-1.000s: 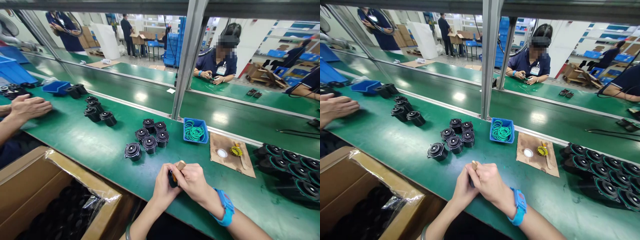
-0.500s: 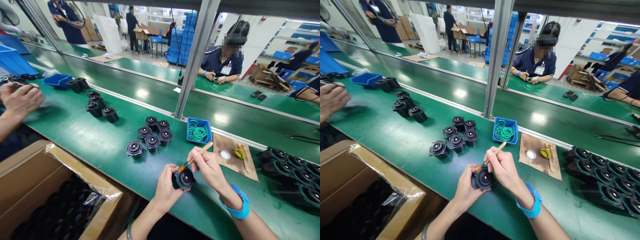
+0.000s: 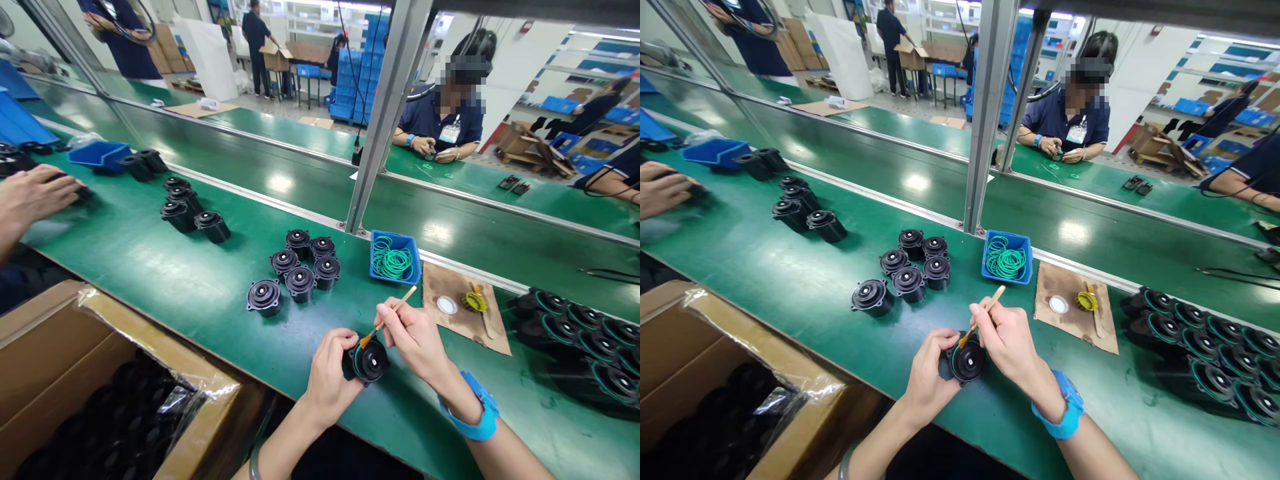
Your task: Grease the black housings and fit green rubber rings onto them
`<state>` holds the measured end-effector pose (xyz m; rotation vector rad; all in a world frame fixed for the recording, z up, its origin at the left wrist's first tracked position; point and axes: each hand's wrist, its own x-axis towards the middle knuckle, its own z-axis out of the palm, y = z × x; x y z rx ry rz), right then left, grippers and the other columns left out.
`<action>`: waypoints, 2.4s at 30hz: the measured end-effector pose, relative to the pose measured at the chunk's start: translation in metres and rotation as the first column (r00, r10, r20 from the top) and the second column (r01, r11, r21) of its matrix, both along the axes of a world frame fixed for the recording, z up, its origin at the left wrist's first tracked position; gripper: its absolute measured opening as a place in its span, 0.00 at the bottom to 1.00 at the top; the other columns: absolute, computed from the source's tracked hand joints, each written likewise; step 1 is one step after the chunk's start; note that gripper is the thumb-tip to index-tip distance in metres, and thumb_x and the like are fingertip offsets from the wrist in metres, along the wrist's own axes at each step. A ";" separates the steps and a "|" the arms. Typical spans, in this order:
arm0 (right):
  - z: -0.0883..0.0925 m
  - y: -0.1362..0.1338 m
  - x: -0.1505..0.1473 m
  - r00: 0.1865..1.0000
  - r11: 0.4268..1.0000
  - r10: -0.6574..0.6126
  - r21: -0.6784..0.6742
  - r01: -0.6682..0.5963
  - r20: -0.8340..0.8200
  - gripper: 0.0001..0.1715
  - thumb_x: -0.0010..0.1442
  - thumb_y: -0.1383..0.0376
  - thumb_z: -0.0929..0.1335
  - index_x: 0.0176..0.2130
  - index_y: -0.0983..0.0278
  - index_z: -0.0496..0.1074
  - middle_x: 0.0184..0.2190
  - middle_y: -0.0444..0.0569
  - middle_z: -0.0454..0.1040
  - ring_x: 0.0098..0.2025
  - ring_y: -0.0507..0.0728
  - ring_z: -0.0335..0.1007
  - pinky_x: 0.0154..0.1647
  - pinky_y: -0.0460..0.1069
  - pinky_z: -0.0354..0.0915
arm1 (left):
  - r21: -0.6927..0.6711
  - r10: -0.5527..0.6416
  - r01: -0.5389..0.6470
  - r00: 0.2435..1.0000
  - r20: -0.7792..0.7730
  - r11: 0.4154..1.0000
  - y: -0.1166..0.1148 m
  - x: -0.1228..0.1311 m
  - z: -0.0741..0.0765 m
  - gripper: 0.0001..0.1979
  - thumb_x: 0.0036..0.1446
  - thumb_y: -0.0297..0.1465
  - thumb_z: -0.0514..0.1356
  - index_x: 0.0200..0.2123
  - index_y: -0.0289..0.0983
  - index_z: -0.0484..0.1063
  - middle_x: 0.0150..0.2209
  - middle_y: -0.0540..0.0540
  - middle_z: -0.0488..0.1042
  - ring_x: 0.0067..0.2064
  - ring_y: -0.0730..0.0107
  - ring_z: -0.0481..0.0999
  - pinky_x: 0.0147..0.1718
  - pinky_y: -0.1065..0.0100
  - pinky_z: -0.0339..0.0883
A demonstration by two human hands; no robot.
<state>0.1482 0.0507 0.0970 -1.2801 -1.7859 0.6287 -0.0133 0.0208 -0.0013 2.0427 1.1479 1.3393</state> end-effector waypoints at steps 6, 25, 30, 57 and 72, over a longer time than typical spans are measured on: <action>0.000 -0.009 -0.011 0.994 0.995 0.040 0.091 -0.049 0.097 0.33 0.74 0.54 0.58 0.20 0.61 0.64 0.19 0.45 0.73 0.18 0.50 0.69 0.23 0.45 0.62 | 0.018 0.013 -0.013 1.000 0.000 1.000 0.000 0.000 -0.003 0.16 0.51 0.25 0.63 0.43 0.40 0.65 0.42 0.43 0.75 0.41 0.60 0.80 0.38 0.62 0.76; -0.007 -0.034 0.021 0.982 0.970 -0.159 0.204 0.136 0.102 0.33 0.72 0.61 0.62 0.16 0.61 0.62 0.15 0.43 0.71 0.17 0.50 0.69 0.20 0.45 0.61 | 0.080 0.014 -0.014 1.000 0.004 0.997 0.000 -0.002 -0.003 0.17 0.51 0.26 0.64 0.44 0.39 0.66 0.42 0.43 0.75 0.42 0.60 0.81 0.37 0.61 0.77; 0.004 -0.041 0.025 0.982 0.972 -0.163 0.155 0.177 -0.098 0.33 0.72 0.62 0.61 0.16 0.62 0.66 0.19 0.46 0.72 0.20 0.50 0.69 0.21 0.45 0.63 | 0.183 0.003 0.001 1.000 -0.023 0.983 -0.001 -0.004 -0.004 0.16 0.52 0.23 0.63 0.44 0.39 0.66 0.43 0.43 0.76 0.44 0.59 0.80 0.40 0.58 0.78; -0.014 -0.052 0.020 0.966 0.907 -0.254 0.359 0.219 0.053 0.23 0.65 0.73 0.67 0.20 0.62 0.65 0.17 0.42 0.73 0.19 0.50 0.70 0.21 0.44 0.61 | 0.314 0.008 0.003 0.999 -0.036 0.949 -0.001 -0.005 0.001 0.15 0.53 0.19 0.63 0.43 0.37 0.67 0.42 0.41 0.76 0.47 0.59 0.79 0.44 0.55 0.79; -0.008 -0.056 0.017 0.965 0.992 -0.056 0.097 0.084 -0.256 0.10 0.70 0.68 0.65 0.41 0.60 0.76 0.24 0.42 0.75 0.24 0.50 0.69 0.25 0.44 0.66 | -0.362 -0.035 0.210 0.899 0.436 0.908 0.001 -0.011 0.005 0.29 0.38 0.34 0.78 0.43 0.44 0.68 0.46 0.48 0.76 0.49 0.57 0.79 0.47 0.56 0.75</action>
